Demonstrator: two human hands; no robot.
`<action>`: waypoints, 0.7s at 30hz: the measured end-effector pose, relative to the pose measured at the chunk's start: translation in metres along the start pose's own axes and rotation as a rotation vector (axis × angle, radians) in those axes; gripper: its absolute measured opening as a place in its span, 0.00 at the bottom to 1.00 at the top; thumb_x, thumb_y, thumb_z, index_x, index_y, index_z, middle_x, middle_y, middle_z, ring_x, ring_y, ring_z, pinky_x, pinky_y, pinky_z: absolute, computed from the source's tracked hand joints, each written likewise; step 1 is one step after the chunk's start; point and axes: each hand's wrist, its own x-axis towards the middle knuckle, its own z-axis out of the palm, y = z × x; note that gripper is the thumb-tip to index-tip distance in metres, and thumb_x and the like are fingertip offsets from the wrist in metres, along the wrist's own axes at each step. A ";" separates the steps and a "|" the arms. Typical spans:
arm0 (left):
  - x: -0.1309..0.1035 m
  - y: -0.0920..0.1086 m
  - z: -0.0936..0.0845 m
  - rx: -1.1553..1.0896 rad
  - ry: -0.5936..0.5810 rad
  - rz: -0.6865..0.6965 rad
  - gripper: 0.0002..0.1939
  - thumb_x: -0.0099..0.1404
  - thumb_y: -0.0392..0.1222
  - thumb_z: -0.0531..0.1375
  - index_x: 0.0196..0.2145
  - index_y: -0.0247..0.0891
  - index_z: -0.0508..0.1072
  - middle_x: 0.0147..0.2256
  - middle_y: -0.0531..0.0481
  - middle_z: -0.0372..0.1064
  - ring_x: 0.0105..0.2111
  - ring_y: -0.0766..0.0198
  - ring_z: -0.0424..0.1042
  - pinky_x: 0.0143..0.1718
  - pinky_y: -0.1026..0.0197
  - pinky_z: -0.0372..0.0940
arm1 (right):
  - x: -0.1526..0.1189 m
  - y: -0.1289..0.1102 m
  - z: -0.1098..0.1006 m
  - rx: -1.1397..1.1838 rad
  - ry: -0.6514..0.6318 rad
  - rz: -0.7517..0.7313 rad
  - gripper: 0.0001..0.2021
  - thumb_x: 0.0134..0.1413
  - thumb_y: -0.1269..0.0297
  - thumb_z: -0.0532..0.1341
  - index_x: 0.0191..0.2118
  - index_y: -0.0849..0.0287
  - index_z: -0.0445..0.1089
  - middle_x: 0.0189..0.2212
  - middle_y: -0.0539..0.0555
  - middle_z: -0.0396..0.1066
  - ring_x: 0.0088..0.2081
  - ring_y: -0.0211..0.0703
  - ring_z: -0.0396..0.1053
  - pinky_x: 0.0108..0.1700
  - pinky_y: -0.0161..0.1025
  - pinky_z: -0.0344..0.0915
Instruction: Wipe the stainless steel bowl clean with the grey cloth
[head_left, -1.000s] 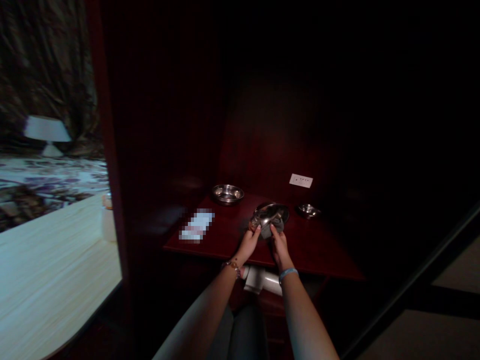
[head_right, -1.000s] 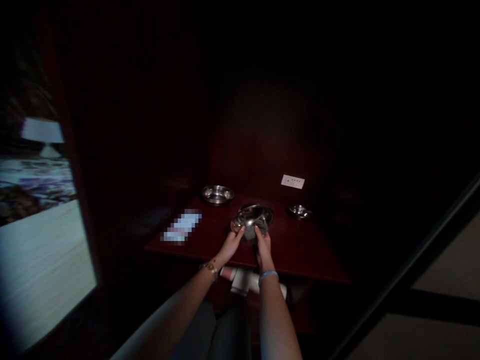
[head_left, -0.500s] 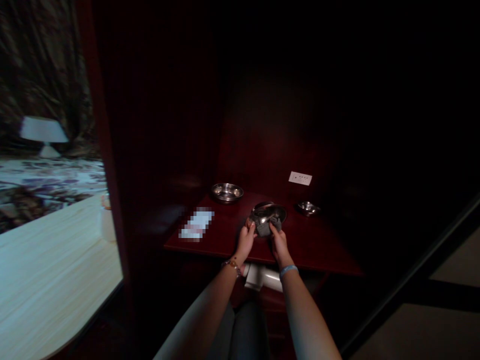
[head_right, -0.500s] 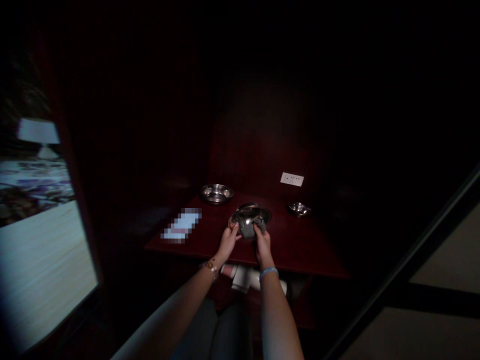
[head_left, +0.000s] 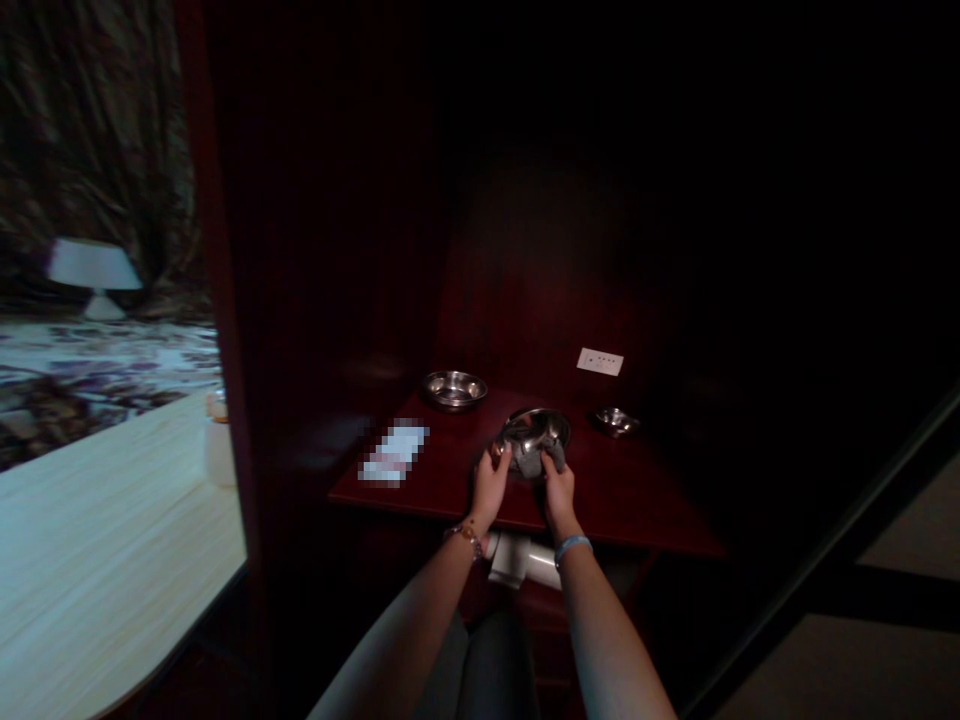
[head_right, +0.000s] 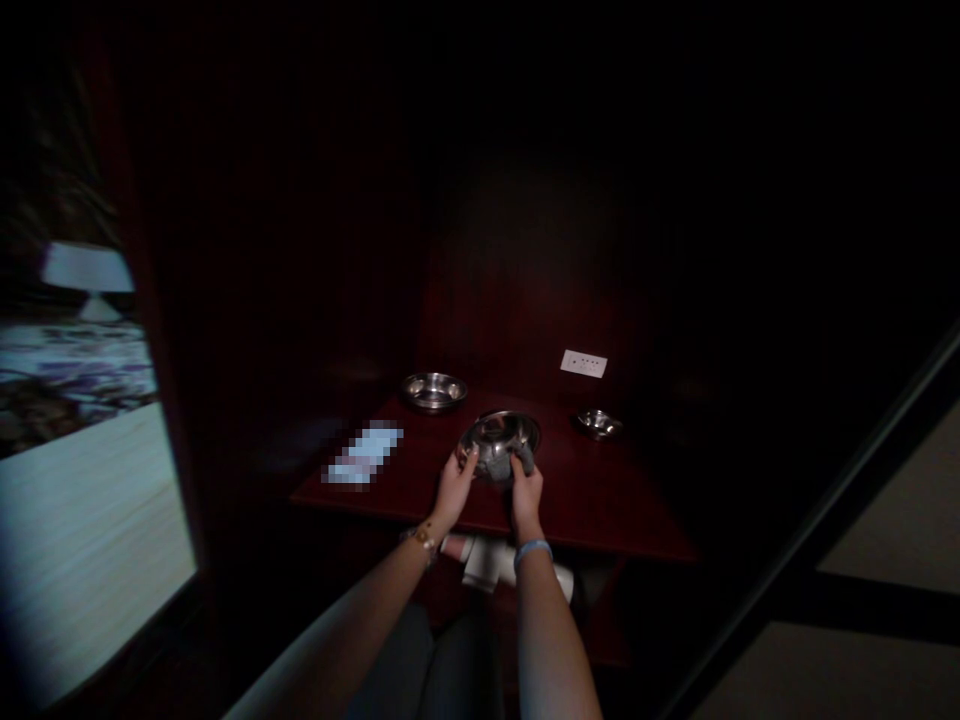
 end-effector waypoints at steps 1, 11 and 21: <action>0.000 0.000 0.000 0.000 -0.023 0.017 0.20 0.58 0.51 0.65 0.43 0.35 0.73 0.43 0.41 0.76 0.43 0.58 0.76 0.49 0.56 0.69 | 0.000 0.000 0.000 0.006 -0.001 0.012 0.26 0.42 0.52 0.67 0.45 0.66 0.76 0.38 0.58 0.78 0.38 0.46 0.74 0.42 0.40 0.68; 0.001 -0.004 0.002 -0.049 -0.179 -0.119 0.18 0.54 0.46 0.68 0.40 0.33 0.76 0.39 0.41 0.78 0.37 0.54 0.78 0.40 0.53 0.74 | 0.002 0.002 0.000 -0.010 -0.060 0.028 0.26 0.43 0.49 0.67 0.43 0.66 0.76 0.38 0.59 0.79 0.37 0.47 0.75 0.41 0.40 0.69; 0.000 0.002 0.001 -0.154 -0.118 -0.141 0.22 0.51 0.46 0.70 0.41 0.31 0.74 0.38 0.42 0.78 0.33 0.58 0.78 0.31 0.59 0.76 | -0.007 -0.012 0.013 -0.049 -0.110 -0.091 0.30 0.44 0.51 0.68 0.52 0.61 0.70 0.50 0.60 0.74 0.48 0.47 0.73 0.52 0.42 0.66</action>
